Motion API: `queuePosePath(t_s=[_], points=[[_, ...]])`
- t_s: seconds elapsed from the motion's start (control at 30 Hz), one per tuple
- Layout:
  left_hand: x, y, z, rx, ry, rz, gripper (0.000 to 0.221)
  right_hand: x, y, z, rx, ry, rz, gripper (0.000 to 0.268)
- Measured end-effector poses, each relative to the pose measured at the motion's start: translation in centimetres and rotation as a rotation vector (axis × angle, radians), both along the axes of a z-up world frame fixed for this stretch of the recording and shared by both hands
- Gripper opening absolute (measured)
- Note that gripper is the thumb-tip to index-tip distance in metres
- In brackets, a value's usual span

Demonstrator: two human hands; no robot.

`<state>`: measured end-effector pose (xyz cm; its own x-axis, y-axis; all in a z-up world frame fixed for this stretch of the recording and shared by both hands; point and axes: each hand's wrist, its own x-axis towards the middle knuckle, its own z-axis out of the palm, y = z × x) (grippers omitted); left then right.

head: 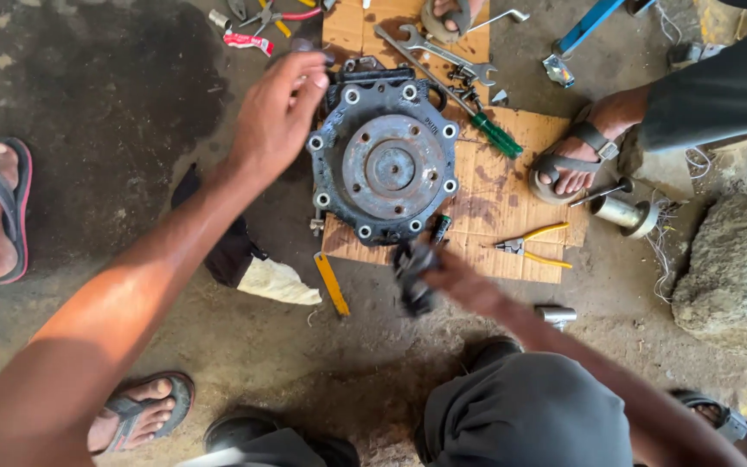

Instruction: The person kneels on the workshop floor and works on a differential gearbox housing placed on cardboard. They strike a drift punch with a hammer to drive components out of the housing, reposition the housing, and use a long socket wrench on its fasteners while another person steadies the assembly.

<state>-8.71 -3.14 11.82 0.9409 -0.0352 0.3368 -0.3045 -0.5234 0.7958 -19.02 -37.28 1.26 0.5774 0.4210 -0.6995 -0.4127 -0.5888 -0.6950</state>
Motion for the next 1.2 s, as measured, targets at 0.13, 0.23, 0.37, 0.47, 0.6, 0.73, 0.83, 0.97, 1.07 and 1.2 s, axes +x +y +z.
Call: queuePosePath(t_s=[0.13, 0.23, 0.37, 0.47, 0.6, 0.73, 0.83, 0.97, 1.07, 1.2], points=[[-3.2, -6.9, 5.4, -0.094, -0.132, -0.134, 0.031, 4.6, 0.6, 10.2, -0.052, -0.396, -0.109, 0.042], [-4.1, -11.9, 6.2, -0.065, -0.397, -0.258, 0.028, 6.9, 3.5, 14.0, 0.863, -0.046, -0.599, 0.033], [-2.0, -12.2, 4.3, 0.044, -0.48, -0.065, 0.031, 7.4, 4.7, 17.1, 0.976, 0.009, -0.456, 0.04], [0.7, -9.9, 2.6, -0.077, -0.327, -0.064, 0.029, 7.6, 1.5, 13.8, 0.534, -0.268, -0.151, 0.041], [1.4, -7.5, 2.9, -0.007, -0.158, 0.042, 0.007, 5.8, -1.9, 7.2, -0.197, -0.548, 0.303, 0.04], [3.7, -6.0, -0.3, 0.166, -0.231, 0.112, 0.016, 3.0, -3.9, -7.2, -0.794, -0.741, 0.703, 0.047], [5.3, -5.0, -0.7, 0.224, -0.212, 0.199, 0.011, 1.9, -3.2, -10.3, -0.583, -0.909, 0.413, 0.059], [5.8, -4.1, 0.0, 0.196, -0.284, 0.198, 0.025, 2.4, -2.8, -8.2, -0.548, -0.86, 0.266, 0.035], [6.4, -3.2, -0.6, 0.214, -0.294, 0.184, 0.024, 3.0, -3.2, -7.3, -0.539, -0.875, 0.243, 0.022], [7.6, -1.8, -2.8, 0.185, -0.18, 0.157, 0.013, 3.3, -3.2, -6.8, -0.421, -0.952, 0.208, 0.028]])
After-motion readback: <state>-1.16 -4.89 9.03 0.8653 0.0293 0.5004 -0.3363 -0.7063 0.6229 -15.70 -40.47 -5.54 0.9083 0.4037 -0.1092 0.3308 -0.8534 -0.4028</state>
